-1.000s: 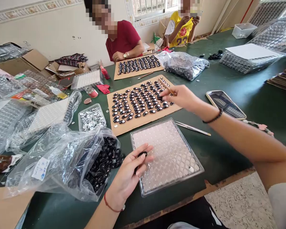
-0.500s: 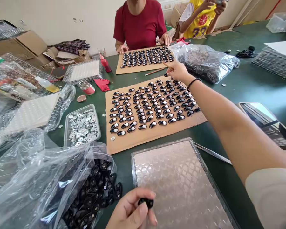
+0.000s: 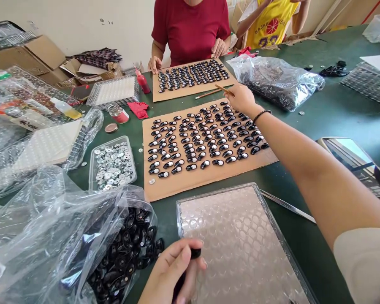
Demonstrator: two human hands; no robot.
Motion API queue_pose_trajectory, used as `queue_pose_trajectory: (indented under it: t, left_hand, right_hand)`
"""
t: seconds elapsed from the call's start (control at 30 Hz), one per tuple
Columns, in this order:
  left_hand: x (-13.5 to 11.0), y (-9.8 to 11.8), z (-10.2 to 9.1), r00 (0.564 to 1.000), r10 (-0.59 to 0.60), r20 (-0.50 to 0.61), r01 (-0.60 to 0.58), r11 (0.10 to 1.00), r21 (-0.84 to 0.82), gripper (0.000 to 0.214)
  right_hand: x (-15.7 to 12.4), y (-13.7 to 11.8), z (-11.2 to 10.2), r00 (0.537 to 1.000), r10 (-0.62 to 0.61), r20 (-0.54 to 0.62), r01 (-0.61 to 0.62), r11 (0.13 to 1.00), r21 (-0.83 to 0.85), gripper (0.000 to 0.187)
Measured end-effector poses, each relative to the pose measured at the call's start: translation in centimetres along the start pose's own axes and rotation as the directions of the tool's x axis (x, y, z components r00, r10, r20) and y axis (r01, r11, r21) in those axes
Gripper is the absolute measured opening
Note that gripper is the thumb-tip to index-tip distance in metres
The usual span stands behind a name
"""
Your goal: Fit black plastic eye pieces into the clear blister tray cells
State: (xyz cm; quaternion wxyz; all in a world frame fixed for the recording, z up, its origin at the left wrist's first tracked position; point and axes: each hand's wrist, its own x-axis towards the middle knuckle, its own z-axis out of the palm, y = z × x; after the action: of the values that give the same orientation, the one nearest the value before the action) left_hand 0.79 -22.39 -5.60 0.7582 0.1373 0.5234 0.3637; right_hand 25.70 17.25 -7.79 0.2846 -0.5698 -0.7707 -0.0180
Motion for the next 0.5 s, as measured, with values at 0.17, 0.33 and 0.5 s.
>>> queue_pose_trajectory:
  t: [0.17, 0.33, 0.5]
  left_hand:
    - [-0.2, 0.0, 0.2, 0.994, 0.103, 0.025, -0.104, 0.994, 0.041, 0.024]
    - [0.1, 0.2, 0.3, 0.957, 0.277, 0.090, -0.286, 0.953, 0.102, 0.021]
    - [0.9, 0.0, 0.2, 0.898, 0.407, 0.169, -0.434, 0.884, 0.174, 0.022]
  right_hand:
    - [-5.9, -2.6, -7.5, 0.986, -0.112, -0.120, 0.124, 0.987, 0.102, 0.021]
    - [-19.7, -6.6, -15.0, 0.998, 0.001, -0.057, 0.026, 0.881, 0.473, 0.038]
    - [-33.5, -11.3, -16.5, 0.972, 0.235, 0.024, -0.194, 0.734, 0.651, 0.047]
